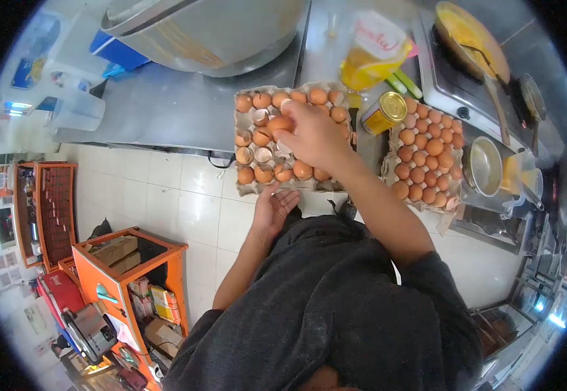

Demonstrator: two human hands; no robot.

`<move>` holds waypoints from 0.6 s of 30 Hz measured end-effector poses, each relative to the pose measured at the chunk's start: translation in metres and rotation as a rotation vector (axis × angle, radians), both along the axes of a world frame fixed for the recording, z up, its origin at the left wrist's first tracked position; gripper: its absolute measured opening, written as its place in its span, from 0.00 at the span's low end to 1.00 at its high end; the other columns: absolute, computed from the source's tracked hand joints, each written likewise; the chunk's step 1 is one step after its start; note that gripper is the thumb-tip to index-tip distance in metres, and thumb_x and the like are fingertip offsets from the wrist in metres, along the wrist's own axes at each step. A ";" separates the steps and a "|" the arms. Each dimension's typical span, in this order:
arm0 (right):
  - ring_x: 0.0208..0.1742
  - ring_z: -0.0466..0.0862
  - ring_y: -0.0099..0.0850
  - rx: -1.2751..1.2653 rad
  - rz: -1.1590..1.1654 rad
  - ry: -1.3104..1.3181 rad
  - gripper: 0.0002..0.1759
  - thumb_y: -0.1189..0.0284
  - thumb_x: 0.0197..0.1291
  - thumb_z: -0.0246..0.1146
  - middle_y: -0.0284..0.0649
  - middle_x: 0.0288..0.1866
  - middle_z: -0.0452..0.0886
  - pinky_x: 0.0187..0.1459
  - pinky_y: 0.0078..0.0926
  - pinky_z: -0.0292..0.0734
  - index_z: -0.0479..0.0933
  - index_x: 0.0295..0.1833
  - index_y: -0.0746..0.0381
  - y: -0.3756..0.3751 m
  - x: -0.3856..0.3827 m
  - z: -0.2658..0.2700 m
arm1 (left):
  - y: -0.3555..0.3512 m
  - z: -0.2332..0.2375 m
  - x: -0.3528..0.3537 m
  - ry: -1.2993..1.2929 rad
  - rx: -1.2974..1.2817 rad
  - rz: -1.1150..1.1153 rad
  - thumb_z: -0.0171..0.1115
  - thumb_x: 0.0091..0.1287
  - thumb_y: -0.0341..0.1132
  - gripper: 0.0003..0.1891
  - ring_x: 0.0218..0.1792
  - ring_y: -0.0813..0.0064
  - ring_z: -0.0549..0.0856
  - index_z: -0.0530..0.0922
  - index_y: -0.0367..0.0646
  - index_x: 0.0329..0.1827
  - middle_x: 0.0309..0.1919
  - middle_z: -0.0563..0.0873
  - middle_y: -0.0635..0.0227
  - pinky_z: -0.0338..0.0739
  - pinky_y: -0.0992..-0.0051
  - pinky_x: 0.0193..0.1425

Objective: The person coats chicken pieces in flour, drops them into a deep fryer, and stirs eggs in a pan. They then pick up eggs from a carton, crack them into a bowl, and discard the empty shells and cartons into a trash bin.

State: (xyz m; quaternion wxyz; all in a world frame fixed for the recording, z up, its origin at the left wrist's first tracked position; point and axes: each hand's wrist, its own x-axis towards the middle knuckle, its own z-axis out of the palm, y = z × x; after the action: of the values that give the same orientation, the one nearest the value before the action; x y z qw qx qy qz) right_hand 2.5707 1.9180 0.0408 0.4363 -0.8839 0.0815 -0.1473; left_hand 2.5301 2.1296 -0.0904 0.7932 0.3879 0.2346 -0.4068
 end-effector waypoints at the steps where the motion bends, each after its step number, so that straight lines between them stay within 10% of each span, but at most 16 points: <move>1: 0.52 0.87 0.50 -0.054 0.053 0.057 0.24 0.63 0.61 0.69 0.50 0.50 0.87 0.52 0.48 0.82 0.77 0.59 0.62 0.009 0.015 0.007 | 0.000 0.000 0.000 0.008 -0.010 0.000 0.62 0.75 0.45 0.21 0.54 0.58 0.84 0.70 0.37 0.58 0.48 0.81 0.55 0.81 0.58 0.66; 9: 0.52 0.88 0.50 -0.072 0.235 0.118 0.28 0.67 0.62 0.70 0.52 0.53 0.87 0.55 0.43 0.83 0.75 0.67 0.61 0.015 0.048 0.009 | 0.000 0.002 0.000 0.001 -0.021 0.002 0.62 0.75 0.45 0.22 0.54 0.58 0.84 0.71 0.36 0.58 0.49 0.81 0.55 0.80 0.59 0.66; 13: 0.47 0.86 0.27 0.304 0.052 0.112 0.25 0.70 0.65 0.72 0.38 0.48 0.88 0.54 0.28 0.81 0.78 0.66 0.61 -0.054 -0.040 0.014 | 0.004 -0.005 0.000 -0.008 -0.007 -0.012 0.63 0.74 0.46 0.21 0.53 0.55 0.85 0.73 0.36 0.57 0.48 0.83 0.54 0.80 0.57 0.66; 18: 0.46 0.89 0.37 0.290 -0.529 0.048 0.22 0.66 0.65 0.71 0.46 0.48 0.90 0.50 0.35 0.82 0.81 0.60 0.65 -0.184 -0.216 -0.010 | 0.009 -0.029 0.001 -0.032 -0.083 0.027 0.64 0.74 0.44 0.19 0.52 0.55 0.86 0.75 0.39 0.56 0.44 0.86 0.54 0.82 0.57 0.64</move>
State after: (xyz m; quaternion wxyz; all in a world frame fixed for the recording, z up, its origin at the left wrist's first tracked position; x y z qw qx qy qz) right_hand 2.3548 1.7337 0.0307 0.5025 -0.7636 0.3393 -0.2219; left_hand 2.5316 2.1383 -0.1192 0.8174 0.3580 0.2102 -0.3994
